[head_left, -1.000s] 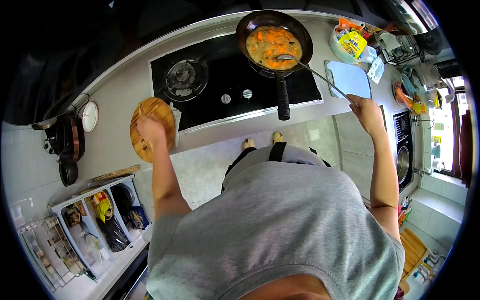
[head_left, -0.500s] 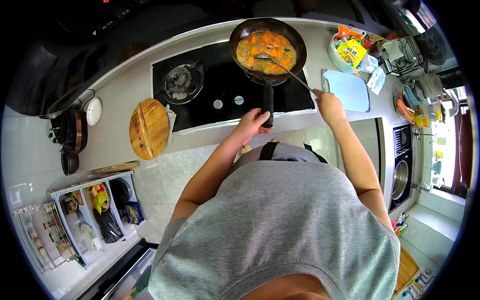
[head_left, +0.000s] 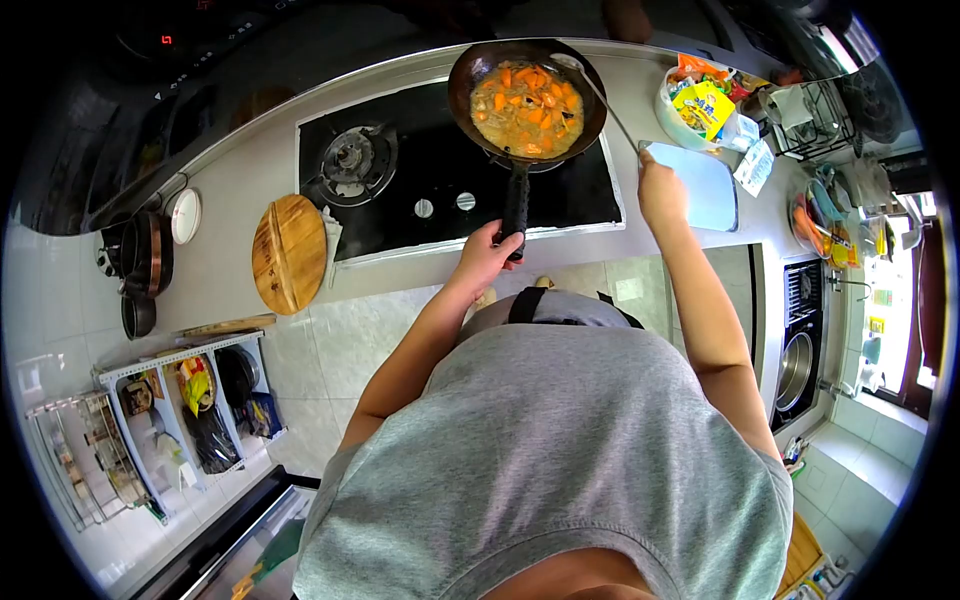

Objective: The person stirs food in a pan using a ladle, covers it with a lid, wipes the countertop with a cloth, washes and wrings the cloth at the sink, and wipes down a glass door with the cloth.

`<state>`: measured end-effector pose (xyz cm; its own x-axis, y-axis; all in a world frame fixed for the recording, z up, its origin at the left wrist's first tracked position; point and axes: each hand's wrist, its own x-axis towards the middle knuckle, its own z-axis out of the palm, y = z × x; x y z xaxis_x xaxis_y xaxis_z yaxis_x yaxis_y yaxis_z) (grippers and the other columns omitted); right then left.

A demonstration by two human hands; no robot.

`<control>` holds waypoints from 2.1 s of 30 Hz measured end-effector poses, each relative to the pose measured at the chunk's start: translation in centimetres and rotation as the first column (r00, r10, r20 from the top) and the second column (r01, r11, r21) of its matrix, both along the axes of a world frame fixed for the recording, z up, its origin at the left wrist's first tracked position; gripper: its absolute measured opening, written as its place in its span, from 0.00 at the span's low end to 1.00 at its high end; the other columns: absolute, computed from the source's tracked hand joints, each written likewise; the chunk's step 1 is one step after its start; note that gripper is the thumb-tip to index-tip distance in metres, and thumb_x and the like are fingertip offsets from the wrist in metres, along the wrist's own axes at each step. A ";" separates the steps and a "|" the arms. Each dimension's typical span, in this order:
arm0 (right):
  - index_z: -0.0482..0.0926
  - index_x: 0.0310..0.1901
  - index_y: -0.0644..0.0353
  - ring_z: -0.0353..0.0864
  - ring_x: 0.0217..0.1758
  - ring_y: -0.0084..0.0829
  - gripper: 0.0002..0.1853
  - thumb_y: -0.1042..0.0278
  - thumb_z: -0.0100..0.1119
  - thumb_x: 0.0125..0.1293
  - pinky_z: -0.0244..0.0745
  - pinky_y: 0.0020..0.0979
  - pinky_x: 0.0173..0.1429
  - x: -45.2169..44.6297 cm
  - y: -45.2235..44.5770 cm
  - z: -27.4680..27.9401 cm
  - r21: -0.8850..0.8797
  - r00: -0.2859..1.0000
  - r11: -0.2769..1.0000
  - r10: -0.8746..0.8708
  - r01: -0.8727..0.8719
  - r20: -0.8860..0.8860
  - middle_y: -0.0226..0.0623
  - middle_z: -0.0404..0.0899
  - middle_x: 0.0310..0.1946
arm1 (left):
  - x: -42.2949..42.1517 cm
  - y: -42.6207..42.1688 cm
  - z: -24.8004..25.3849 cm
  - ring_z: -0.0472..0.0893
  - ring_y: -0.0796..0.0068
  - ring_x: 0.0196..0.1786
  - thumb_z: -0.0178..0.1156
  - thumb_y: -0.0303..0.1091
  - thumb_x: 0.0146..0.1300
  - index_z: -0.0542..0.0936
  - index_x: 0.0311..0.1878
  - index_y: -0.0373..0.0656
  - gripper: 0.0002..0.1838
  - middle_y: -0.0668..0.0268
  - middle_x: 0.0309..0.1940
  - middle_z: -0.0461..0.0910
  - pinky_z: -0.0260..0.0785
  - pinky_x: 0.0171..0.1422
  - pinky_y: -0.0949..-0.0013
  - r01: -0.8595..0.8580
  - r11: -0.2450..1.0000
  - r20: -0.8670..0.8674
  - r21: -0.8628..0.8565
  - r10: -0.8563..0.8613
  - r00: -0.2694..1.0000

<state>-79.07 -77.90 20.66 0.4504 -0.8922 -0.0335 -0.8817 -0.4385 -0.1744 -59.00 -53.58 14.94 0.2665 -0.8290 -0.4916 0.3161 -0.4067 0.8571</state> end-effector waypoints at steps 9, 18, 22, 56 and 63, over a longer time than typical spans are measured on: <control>0.75 0.62 0.61 0.59 0.18 0.17 0.15 0.70 0.52 0.78 0.52 0.23 0.18 1.4 3.9 -2.4 0.925 0.615 0.286 -0.691 -0.250 0.380 0.24 0.66 0.21 | 0.3 0.0 0.1 0.85 0.74 0.38 0.62 0.38 0.74 0.78 0.54 0.38 0.14 0.65 0.39 0.82 0.75 0.39 0.73 0.028 1.000 -0.013 -0.007 -0.028 1.000; 0.77 0.68 0.56 0.68 0.19 0.21 0.22 0.70 0.58 0.73 0.69 0.31 0.27 0.1 7.3 0.7 0.412 0.936 0.898 0.002 -0.158 0.353 0.33 0.70 0.18 | 0.7 0.0 -0.1 0.85 0.74 0.38 0.63 0.37 0.73 0.78 0.55 0.37 0.15 0.64 0.40 0.83 0.76 0.39 0.72 0.051 0.999 -0.033 -0.006 -0.051 0.998; 0.79 0.63 0.60 0.85 0.47 0.57 0.21 0.71 0.59 0.70 0.79 0.44 0.53 -1.4 5.0 0.7 0.203 0.948 0.971 0.062 -0.130 0.311 0.60 0.84 0.42 | 0.6 -0.1 0.2 0.86 0.73 0.39 0.62 0.37 0.74 0.79 0.55 0.37 0.15 0.64 0.40 0.83 0.77 0.40 0.72 0.061 0.998 -0.011 -0.008 -0.061 0.998; 0.80 0.64 0.53 0.82 0.39 0.48 0.22 0.73 0.60 0.70 0.76 0.39 0.52 -5.1 5.5 12.3 0.333 0.981 0.923 0.183 -0.193 0.061 0.58 0.82 0.38 | 0.8 0.2 -0.5 0.86 0.74 0.39 0.63 0.40 0.73 0.78 0.54 0.38 0.16 0.65 0.40 0.82 0.77 0.41 0.74 0.062 0.997 -0.049 -0.041 -0.064 0.997; 0.78 0.66 0.53 0.85 0.48 0.56 0.21 0.71 0.55 0.72 0.78 0.49 0.54 -3.2 7.4 6.3 0.308 0.963 0.914 0.270 -0.263 0.021 0.60 0.84 0.42 | 0.8 0.2 -0.6 0.86 0.74 0.39 0.63 0.40 0.74 0.78 0.54 0.38 0.16 0.65 0.40 0.82 0.77 0.40 0.74 0.070 0.997 -0.045 -0.045 -0.072 0.996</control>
